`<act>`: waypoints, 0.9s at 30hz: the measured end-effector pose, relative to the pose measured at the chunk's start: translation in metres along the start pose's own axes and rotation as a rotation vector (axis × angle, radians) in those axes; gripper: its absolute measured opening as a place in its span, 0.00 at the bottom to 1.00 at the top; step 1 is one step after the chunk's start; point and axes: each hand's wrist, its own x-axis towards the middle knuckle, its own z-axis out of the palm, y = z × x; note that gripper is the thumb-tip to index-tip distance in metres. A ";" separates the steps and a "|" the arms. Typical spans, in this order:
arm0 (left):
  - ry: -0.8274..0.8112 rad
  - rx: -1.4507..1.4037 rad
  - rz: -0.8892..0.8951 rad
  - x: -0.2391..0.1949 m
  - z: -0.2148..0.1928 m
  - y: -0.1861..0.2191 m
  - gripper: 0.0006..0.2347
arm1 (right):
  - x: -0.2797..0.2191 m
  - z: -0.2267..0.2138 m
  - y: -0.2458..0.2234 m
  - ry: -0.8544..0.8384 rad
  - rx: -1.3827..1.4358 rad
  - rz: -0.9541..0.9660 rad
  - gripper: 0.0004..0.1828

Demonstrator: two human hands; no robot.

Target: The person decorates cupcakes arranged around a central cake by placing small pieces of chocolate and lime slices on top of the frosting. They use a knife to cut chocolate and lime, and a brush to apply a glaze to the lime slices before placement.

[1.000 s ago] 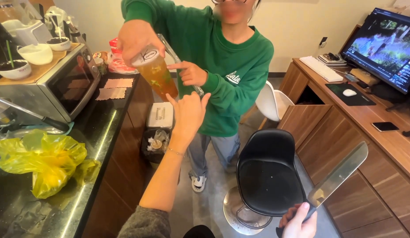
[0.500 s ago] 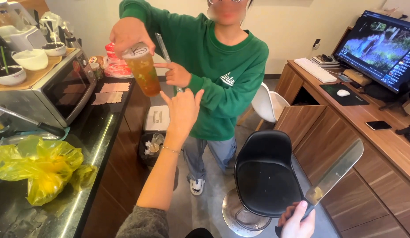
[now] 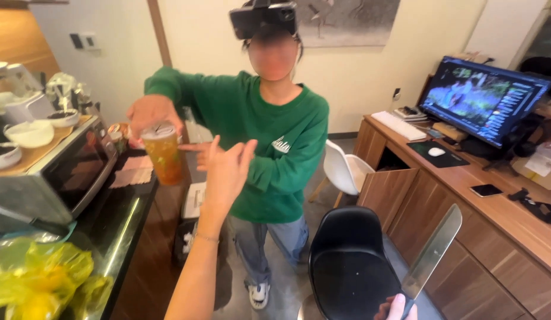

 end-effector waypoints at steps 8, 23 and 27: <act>0.286 -0.800 0.135 0.035 -0.065 0.139 0.14 | -0.016 -0.003 -0.096 0.031 0.064 0.164 0.23; -1.315 -0.947 0.312 0.038 -0.017 0.192 0.22 | -0.019 -0.024 -0.073 0.118 0.079 0.142 0.26; -1.141 -0.961 0.295 0.041 -0.016 0.185 0.20 | -0.025 -0.025 -0.088 0.108 0.064 0.114 0.26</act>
